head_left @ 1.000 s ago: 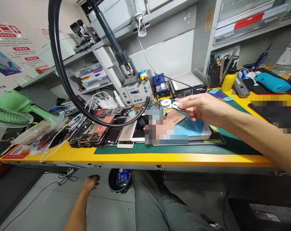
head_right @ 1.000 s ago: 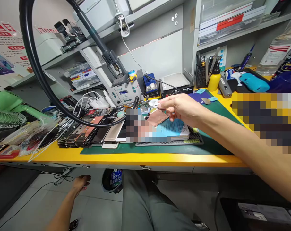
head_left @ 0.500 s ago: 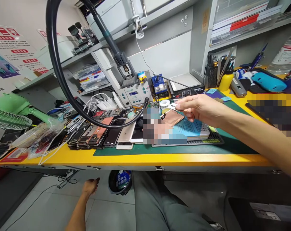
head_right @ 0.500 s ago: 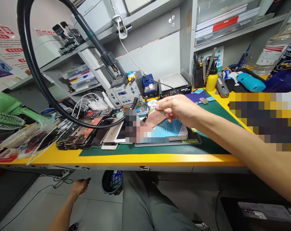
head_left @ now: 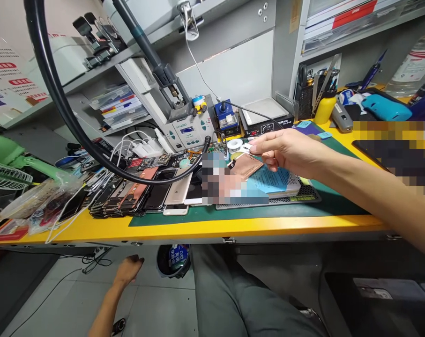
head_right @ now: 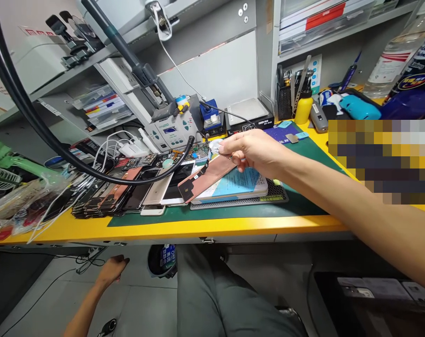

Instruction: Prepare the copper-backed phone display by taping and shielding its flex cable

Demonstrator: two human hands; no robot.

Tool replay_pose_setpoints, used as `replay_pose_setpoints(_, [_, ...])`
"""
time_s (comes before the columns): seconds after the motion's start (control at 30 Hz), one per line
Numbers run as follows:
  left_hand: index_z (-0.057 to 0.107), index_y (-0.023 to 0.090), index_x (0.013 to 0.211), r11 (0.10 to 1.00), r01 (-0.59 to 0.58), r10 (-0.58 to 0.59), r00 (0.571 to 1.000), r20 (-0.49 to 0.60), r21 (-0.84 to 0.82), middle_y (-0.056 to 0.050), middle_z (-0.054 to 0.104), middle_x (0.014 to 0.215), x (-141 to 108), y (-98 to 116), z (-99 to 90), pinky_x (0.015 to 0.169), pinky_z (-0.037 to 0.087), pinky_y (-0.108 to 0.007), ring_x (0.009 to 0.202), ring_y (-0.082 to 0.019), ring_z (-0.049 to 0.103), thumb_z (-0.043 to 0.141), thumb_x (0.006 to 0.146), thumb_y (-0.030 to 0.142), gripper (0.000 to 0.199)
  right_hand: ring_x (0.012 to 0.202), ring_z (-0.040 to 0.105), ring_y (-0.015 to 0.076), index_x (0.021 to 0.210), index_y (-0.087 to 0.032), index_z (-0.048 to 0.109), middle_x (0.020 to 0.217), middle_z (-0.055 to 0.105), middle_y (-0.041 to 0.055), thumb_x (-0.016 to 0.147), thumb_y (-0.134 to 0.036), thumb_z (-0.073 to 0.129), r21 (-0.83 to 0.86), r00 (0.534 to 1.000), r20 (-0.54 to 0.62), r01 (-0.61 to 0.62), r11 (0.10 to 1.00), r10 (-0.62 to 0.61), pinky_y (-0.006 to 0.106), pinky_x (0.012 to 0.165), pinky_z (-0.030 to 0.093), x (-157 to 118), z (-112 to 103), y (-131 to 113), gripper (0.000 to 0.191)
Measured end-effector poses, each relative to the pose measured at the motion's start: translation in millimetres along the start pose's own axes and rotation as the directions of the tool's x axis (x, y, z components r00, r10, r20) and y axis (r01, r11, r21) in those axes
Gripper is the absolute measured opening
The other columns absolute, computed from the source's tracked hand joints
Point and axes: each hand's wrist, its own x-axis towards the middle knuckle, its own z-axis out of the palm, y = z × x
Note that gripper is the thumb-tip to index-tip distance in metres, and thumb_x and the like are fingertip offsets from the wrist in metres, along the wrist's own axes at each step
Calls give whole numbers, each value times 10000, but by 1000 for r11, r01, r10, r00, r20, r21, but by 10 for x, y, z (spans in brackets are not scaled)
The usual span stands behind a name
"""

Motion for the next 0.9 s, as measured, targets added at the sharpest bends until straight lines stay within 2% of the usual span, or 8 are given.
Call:
replay_pose_setpoints(0.13, [580, 163, 1209, 998, -21, -3, 934, 358, 62, -86, 640, 1143, -377, 403, -59, 773, 574, -394, 924, -204, 656, 591, 922, 357, 347, 462, 408, 95, 744, -139, 726, 598, 544, 25, 719, -125, 751, 3, 1000, -3, -2, 1000, 2, 239, 374, 349, 5, 2, 5, 38])
replay_pose_setpoints(0.3, [613, 206, 784, 941, -329, 305, 729, 613, -76, -17, 697, 734, -1183, 1107, -333, 528, 516, -308, 686, -223, 678, 640, 838, 501, 301, 440, 412, 94, 746, -110, 721, 515, 493, -3, 721, -101, 741, 12, 1000, -23, -20, 1000, 20, 233, 372, 329, 22, 14, -3, 33])
replay_pose_setpoints(0.4, [645, 262, 860, 840, -516, 528, 703, 476, -168, 14, 692, 805, -1625, 1565, -582, 652, 506, -284, 753, -180, 645, 587, 876, 502, 247, 441, 423, 95, 738, -107, 714, 535, 526, 8, 717, -91, 744, 12, 998, -56, -13, 1000, 13, 234, 370, 331, 42, -7, -7, 40])
replay_pose_setpoints(0.47, [636, 246, 745, 632, -772, 768, 613, 184, -66, 14, 649, 702, -1811, 1887, -703, 547, 455, -281, 603, -154, 573, 605, 868, 466, 254, 442, 431, 94, 753, -113, 715, 565, 553, 16, 712, -84, 747, 18, 997, -72, -5, 1000, 6, 235, 371, 340, 57, -33, -1, 59])
replay_pose_setpoints(0.57, [618, 224, 776, 302, -945, 935, 267, -232, 128, -28, 670, 860, -1933, 2358, -754, 742, 503, -314, 799, -182, 630, 633, 867, 323, 136, 440, 436, 90, 777, -115, 720, 589, 570, 17, 713, -75, 739, 26, 996, -87, 6, 1000, -4, 231, 370, 351, 79, -73, 18, 78])
replay_pose_setpoints(0.6, [640, 218, 882, 217, -955, 942, 150, -300, 203, -54, 676, 979, -1942, 2494, -738, 844, 504, -342, 929, -205, 635, 655, 853, 298, 86, 438, 435, 88, 778, -114, 721, 584, 567, 14, 713, -73, 735, 28, 996, -89, 9, 1000, -7, 230, 368, 354, 85, -82, 25, 78])
replay_pose_setpoints(0.67, [635, 209, 1108, 123, -933, 955, 19, -296, 338, -109, 624, 1221, -1932, 2713, -679, 1001, 460, -418, 1155, -254, 574, 686, 829, 305, 299, 430, 433, 86, 774, -112, 722, 567, 561, 7, 707, -72, 736, 32, 996, -90, 16, 999, -13, 229, 364, 355, 97, -95, 36, 79])
replay_pose_setpoints(0.9, [613, 193, 1186, 18, -843, 978, -97, -185, 538, -132, 608, 1287, -1848, 2914, -533, 999, 480, -460, 1164, -274, 568, 641, 837, 227, 352, 419, 447, 90, 736, -125, 724, 530, 575, -6, 675, -95, 756, 53, 996, -81, 36, 998, -32, 220, 356, 360, 111, -108, 57, 76])
